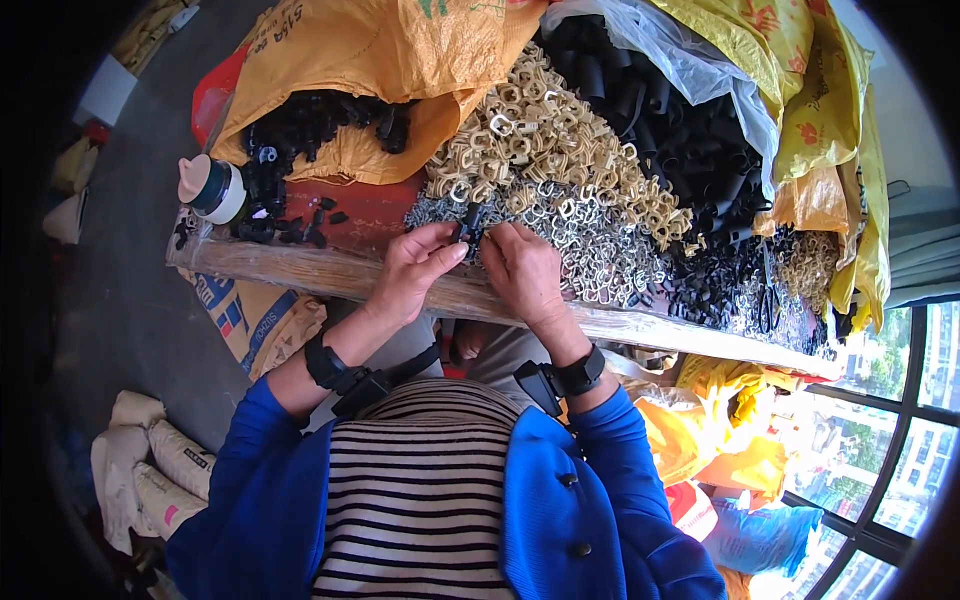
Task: Sorting and inspecting small metal hardware components at a workbench in a factory setting.
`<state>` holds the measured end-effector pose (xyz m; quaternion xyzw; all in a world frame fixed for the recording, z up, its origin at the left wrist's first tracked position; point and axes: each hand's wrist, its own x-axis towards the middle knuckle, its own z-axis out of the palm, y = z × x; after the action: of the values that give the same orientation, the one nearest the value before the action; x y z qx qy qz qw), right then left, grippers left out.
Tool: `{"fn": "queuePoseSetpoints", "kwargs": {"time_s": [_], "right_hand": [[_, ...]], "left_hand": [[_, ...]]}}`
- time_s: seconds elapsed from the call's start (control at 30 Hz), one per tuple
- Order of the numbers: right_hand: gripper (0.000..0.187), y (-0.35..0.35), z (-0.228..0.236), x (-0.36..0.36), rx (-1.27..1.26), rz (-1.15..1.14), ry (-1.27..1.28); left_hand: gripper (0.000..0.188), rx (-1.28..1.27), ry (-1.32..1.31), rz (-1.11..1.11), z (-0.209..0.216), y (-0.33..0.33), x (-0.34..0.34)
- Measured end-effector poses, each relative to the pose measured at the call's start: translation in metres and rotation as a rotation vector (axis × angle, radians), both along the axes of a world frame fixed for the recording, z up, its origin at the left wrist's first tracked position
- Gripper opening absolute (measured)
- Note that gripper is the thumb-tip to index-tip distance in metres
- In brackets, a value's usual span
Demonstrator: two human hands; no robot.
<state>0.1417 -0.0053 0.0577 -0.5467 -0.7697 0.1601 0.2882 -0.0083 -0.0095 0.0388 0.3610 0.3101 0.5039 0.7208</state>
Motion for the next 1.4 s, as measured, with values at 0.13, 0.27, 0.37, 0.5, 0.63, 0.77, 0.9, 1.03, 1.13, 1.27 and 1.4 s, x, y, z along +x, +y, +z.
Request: {"fn": "queuePoseSetpoints", "kwargs": {"time_s": [0.13, 0.27, 0.37, 0.5, 0.63, 0.77, 0.9, 1.03, 1.13, 1.27, 1.4], "right_hand": [[0.013, 0.004, -0.002, 0.004, -0.03, 0.035, -0.012], [0.009, 0.005, -0.014, 0.008, -0.37, 0.146, 0.647], [0.007, 0.004, -0.018, 0.008, -0.6, 0.137, 1.097], [0.007, 0.003, -0.014, 0.002, -0.754, 0.06, 1.363], [0.009, 0.003, -0.013, 0.004, -0.749, 0.061, 1.364], [0.01, 0.004, -0.001, 0.007, -0.642, 0.066, 1.291], [0.009, 0.001, 0.018, 0.003, -0.504, 0.13, 1.123], [0.01, -0.002, 0.023, -0.001, -0.437, 0.216, 0.953], [0.011, -0.003, 0.023, -0.003, -0.413, 0.255, 0.877], [0.011, -0.005, 0.022, -0.005, -0.364, 0.269, 0.784], [0.013, -0.007, 0.022, -0.009, -0.264, 0.199, 0.662]], "left_hand": [[0.023, 0.046, -0.012, -0.02, 0.001, 0.001, -0.001], [0.027, -0.02, -0.104, -0.063, -0.005, 0.006, -0.008], [0.023, -0.104, -0.285, -0.113, -0.005, 0.007, -0.012], [0.022, -0.09, -0.277, -0.158, -0.006, 0.004, -0.013], [0.021, -0.094, -0.259, -0.127, -0.008, 0.004, -0.016], [0.021, -0.188, -0.17, -0.103, -0.005, 0.002, -0.016], [0.02, -0.237, -0.153, -0.179, 0.003, -0.001, -0.018], [0.02, -0.272, -0.2, -0.234, 0.005, -0.005, -0.018], [0.02, -0.292, -0.231, -0.245, 0.004, -0.007, -0.02], [0.02, -0.308, -0.254, -0.255, 0.004, -0.01, -0.022], [0.02, -0.325, -0.227, -0.281, 0.006, -0.012, -0.02]]}}
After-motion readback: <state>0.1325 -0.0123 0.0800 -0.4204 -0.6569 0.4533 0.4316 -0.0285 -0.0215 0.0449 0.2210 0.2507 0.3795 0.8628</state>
